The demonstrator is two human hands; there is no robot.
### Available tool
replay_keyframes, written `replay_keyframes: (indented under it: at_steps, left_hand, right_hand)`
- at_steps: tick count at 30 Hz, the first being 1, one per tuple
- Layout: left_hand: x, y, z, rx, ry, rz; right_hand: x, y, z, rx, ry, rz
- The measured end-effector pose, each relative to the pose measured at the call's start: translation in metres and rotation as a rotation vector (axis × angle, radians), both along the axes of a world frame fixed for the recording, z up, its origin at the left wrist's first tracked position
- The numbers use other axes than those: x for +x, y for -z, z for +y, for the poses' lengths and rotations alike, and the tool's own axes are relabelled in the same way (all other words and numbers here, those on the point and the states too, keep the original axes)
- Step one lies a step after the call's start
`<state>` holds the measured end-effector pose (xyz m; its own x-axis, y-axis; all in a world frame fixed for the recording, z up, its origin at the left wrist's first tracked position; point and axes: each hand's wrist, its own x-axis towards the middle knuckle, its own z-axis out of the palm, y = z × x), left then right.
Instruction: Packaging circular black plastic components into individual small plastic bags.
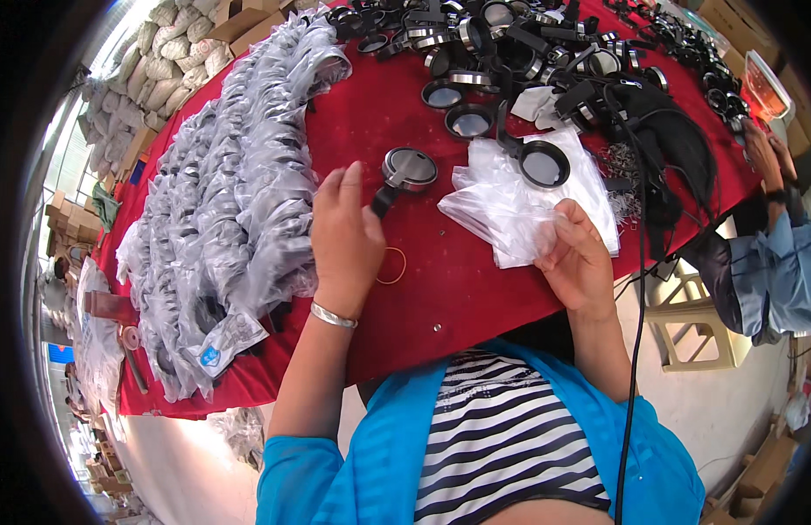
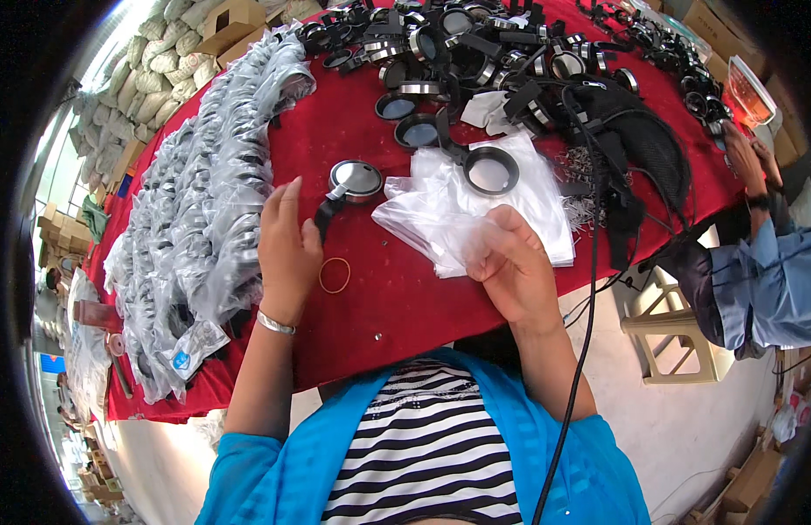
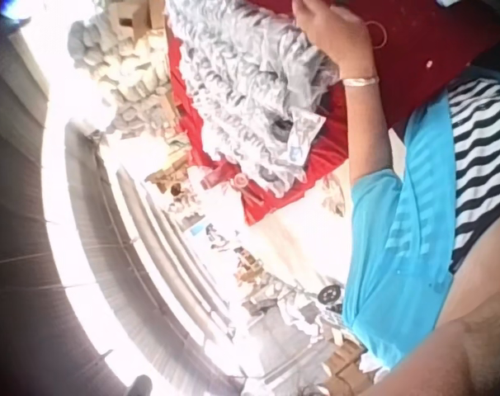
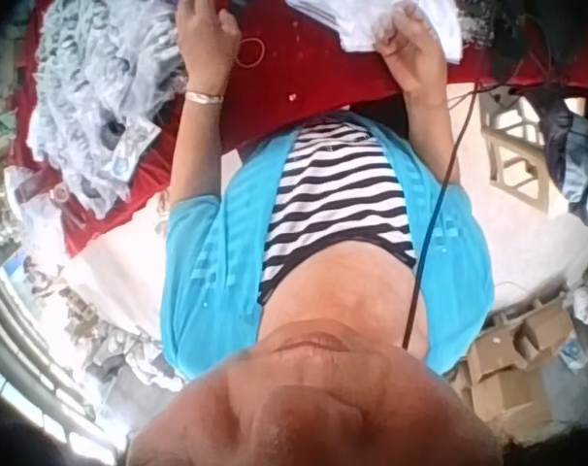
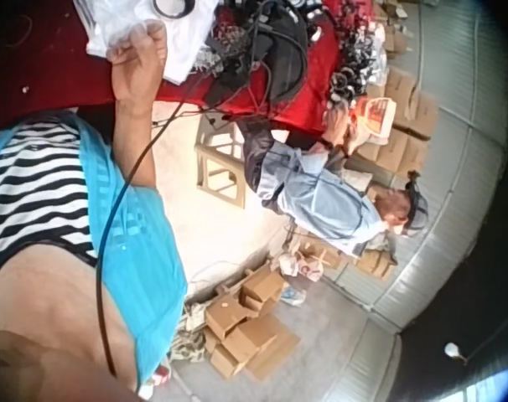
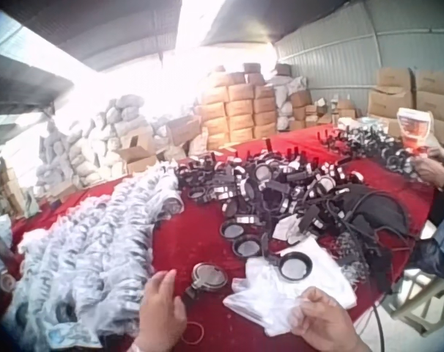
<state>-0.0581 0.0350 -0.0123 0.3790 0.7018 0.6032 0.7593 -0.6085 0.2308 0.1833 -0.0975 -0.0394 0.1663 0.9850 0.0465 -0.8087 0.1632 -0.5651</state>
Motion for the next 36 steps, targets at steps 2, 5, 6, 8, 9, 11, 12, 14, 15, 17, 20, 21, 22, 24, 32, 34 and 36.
replay_keyframes:
  at_steps: [2,5,6,8,9,11,12,14,15,17,20,21,22,24,32,34,36]
  left_hand:
    - [0.02,-0.021,-0.014,0.056,0.107,0.086]
    - [0.028,-0.02,-0.005,0.13,0.193,0.23]
    - [0.022,-0.009,0.013,0.029,0.118,0.244]
    - [0.011,0.004,0.042,-0.101,0.024,0.252]
    - [0.007,0.008,0.052,-0.133,0.009,0.246]
    - [-0.005,0.01,0.061,-0.051,0.082,0.183]
    - [0.005,-0.005,0.054,-0.434,0.053,-0.014]
    - [0.008,-0.024,0.039,-0.816,0.023,-0.203]
    - [0.003,-0.026,0.035,-1.096,0.313,-0.605]
    - [0.003,-0.029,0.019,-1.352,0.62,-1.017]
    - [0.016,-0.031,-0.016,-1.618,0.892,-1.064]
    - [0.021,-0.023,-0.019,-1.687,0.951,-1.066]
    - [0.024,-0.019,-0.023,-1.714,0.99,-1.053]
    - [0.026,-0.019,-0.031,-1.622,0.931,-0.945]
    - [0.036,-0.012,-0.046,-0.766,0.562,-0.458]
    - [0.045,-0.012,-0.051,-0.458,0.469,-0.34]
    - [0.052,-0.007,-0.05,-0.253,0.494,-0.294]
  right_hand:
    - [0.001,0.001,-0.002,-0.009,0.016,-0.01]
    - [0.003,0.003,-0.006,0.034,0.024,0.006]
    - [0.002,0.001,-0.007,0.039,0.02,0.014]
    - [0.0,-0.001,-0.006,0.041,0.028,0.02]
    - [-0.002,-0.003,-0.007,0.01,0.057,-0.001]
    - [-0.007,-0.009,-0.008,-0.019,0.084,-0.02]
    - [-0.007,-0.01,-0.008,-0.058,0.093,-0.024]
    - [-0.004,-0.006,-0.006,-0.063,0.082,0.002]
    - [-0.002,-0.002,-0.003,-0.065,0.087,0.002]
    - [0.0,0.003,0.0,0.061,-0.045,0.157]
    - [-0.013,-0.003,0.004,0.001,-0.134,0.143]
    - [-0.016,-0.004,0.004,0.003,-0.132,0.139]
    - [-0.02,-0.004,0.004,-0.01,-0.147,0.12]
    - [-0.024,-0.003,0.005,-0.046,-0.132,0.087]
    - [-0.034,-0.018,-0.015,0.037,0.08,-0.42]
    - [-0.047,-0.021,-0.02,0.102,0.151,-0.852]
    - [-0.058,-0.023,-0.019,0.405,0.249,-1.274]
